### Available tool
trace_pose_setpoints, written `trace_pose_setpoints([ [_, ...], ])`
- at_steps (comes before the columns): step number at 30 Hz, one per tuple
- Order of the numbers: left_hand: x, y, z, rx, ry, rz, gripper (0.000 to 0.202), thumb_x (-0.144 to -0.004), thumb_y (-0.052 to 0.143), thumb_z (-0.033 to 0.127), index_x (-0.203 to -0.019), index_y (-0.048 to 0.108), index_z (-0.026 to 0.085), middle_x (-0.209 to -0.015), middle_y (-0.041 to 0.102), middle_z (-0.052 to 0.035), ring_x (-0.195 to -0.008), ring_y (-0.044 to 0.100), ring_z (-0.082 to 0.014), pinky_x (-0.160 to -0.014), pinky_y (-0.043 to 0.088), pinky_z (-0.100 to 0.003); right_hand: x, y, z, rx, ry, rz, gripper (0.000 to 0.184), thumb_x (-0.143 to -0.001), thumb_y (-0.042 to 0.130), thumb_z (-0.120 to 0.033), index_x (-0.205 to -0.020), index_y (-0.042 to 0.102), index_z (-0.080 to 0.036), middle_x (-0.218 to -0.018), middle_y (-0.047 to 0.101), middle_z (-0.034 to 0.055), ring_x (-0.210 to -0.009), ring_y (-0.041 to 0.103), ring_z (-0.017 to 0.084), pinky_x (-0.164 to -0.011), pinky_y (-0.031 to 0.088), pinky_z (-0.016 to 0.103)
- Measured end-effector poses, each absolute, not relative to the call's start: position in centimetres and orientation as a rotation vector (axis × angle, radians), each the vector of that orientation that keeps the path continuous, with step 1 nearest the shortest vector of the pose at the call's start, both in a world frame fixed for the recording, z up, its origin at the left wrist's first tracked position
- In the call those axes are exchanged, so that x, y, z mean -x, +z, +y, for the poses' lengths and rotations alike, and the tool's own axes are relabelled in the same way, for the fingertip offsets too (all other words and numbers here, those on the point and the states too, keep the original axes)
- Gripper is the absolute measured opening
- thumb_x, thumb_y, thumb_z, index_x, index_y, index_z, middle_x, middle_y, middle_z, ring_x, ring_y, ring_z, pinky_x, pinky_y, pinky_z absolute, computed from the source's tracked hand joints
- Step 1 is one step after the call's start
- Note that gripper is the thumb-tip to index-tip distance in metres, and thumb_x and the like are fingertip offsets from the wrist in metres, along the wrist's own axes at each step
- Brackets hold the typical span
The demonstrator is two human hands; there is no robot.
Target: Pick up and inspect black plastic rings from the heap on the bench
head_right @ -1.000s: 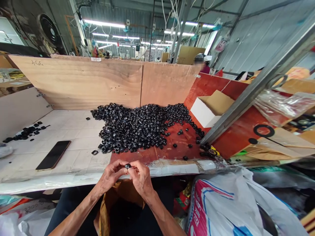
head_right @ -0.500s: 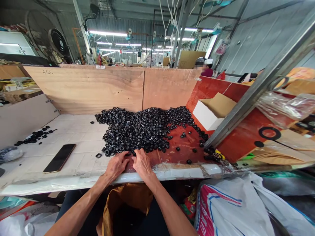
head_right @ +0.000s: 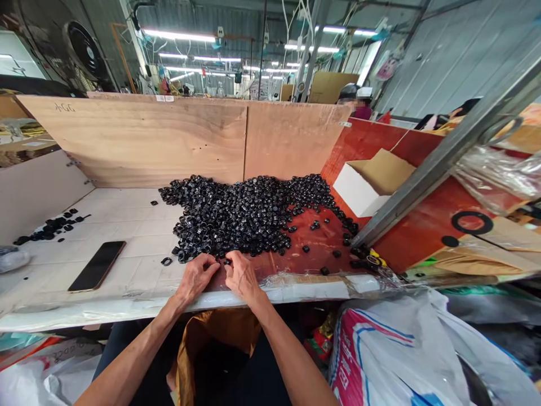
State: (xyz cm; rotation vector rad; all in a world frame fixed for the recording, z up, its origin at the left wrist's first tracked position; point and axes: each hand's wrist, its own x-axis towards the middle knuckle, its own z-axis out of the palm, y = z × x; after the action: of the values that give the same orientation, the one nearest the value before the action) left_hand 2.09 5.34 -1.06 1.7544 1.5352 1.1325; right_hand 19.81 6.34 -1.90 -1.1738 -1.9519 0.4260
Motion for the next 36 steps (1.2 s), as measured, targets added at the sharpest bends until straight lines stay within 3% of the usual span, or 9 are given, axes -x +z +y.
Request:
trace_pose_setpoints([
  [4,-1.9,-0.6,5.3,-1.233,1.229,1.174,0.032,-0.079,0.077,0.039,-0.102,0.065,0.019,-0.084,0.07,0.0011,-0.071,0.069,-0.0156,-0.075,0.057,-0.032,-20.6,-1.3,6.1,0.997,0.722,-1.792,0.017,-0.088,0.06,-0.014,-0.102,0.068,-0.02,-0.1,0.073,0.0057,-0.088,0.069,0.019,-0.075,0.056,0.028],
  [7,-1.9,0.0,5.0,-1.156,1.157,1.018,0.044,-0.076,0.082,0.042,-0.109,0.066,0.018,-0.087,0.075,-0.0005,-0.075,0.073,-0.0165,-0.08,0.059,-0.033,-20.8,-1.0,5.7,0.937,0.815,-1.75,0.018,-0.09,0.06,-0.018,-0.104,0.071,-0.021,-0.103,0.073,0.0059,-0.094,0.07,0.02,-0.079,0.057,0.03],
  [12,-1.9,0.3,4.6,-1.149,1.084,0.97,0.041,-0.077,0.085,0.039,-0.107,0.067,0.019,-0.081,0.077,0.0,-0.075,0.073,-0.0171,-0.078,0.058,-0.031,-20.7,-0.9,5.2,0.88,0.86,-1.693,0.019,-0.091,0.061,-0.02,-0.105,0.075,-0.022,-0.11,0.072,0.0073,-0.101,0.069,0.02,-0.082,0.058,0.03],
  [18,-1.8,0.1,4.4,-1.27,1.103,0.987,0.033,-0.082,0.081,0.038,-0.106,0.07,0.019,-0.092,0.077,-0.0022,-0.083,0.071,-0.0176,-0.08,0.056,-0.03,-20.1,-1.4,4.7,0.97,0.863,-1.585,0.025,-0.092,0.064,-0.028,-0.116,0.066,-0.021,-0.102,0.075,0.007,-0.087,0.074,0.019,-0.077,0.061,0.03],
  [24,-1.8,0.1,4.2,-1.389,1.105,1.004,0.028,-0.087,0.075,0.038,-0.107,0.072,0.02,-0.095,0.075,-0.0028,-0.086,0.069,-0.0183,-0.081,0.055,-0.03,-19.4,-1.5,4.4,1.019,0.672,-1.677,0.018,-0.102,0.052,-0.031,-0.111,0.064,-0.02,-0.092,0.074,0.0066,-0.071,0.072,0.017,-0.068,0.059,0.027],
  [29,-2.1,0.5,4.2,-1.257,1.112,0.948,0.027,-0.084,0.078,0.038,-0.103,0.07,0.02,-0.096,0.077,-0.0022,-0.085,0.071,-0.0179,-0.082,0.056,-0.03,-19.9,-0.9,4.2,0.952,0.527,-1.825,0.021,-0.102,0.052,-0.027,-0.114,0.068,-0.02,-0.095,0.074,0.0076,-0.078,0.07,0.019,-0.074,0.056,0.029],
  [31,-2.2,0.5,4.2,-1.248,1.112,0.943,0.029,-0.083,0.079,0.038,-0.104,0.07,0.02,-0.095,0.077,-0.002,-0.084,0.071,-0.0175,-0.081,0.056,-0.03,-20.1,-1.0,4.3,0.982,0.472,-1.858,0.02,-0.102,0.051,-0.027,-0.103,0.071,-0.02,-0.084,0.072,0.0063,-0.073,0.067,0.019,-0.071,0.053,0.028],
  [34,-2.1,0.4,4.2,-1.271,1.091,0.947,0.031,-0.084,0.079,0.039,-0.105,0.07,0.019,-0.091,0.076,-0.0018,-0.082,0.07,-0.0174,-0.079,0.056,-0.03,-20.1,-1.4,4.5,1.075,0.371,-1.886,0.036,-0.105,0.049,-0.029,-0.075,0.066,-0.021,-0.063,0.062,0.0027,-0.058,0.059,0.017,-0.062,0.046,0.026],
  [36,-2.1,0.3,4.2,-1.279,1.078,0.943,0.031,-0.084,0.079,0.039,-0.105,0.07,0.019,-0.092,0.076,-0.0021,-0.083,0.07,-0.0175,-0.08,0.055,-0.029,-20.0,-1.7,4.6,1.103,0.368,-1.877,0.038,-0.106,0.048,-0.031,-0.074,0.065,-0.021,-0.062,0.062,0.0027,-0.057,0.06,0.016,-0.062,0.045,0.025],
])
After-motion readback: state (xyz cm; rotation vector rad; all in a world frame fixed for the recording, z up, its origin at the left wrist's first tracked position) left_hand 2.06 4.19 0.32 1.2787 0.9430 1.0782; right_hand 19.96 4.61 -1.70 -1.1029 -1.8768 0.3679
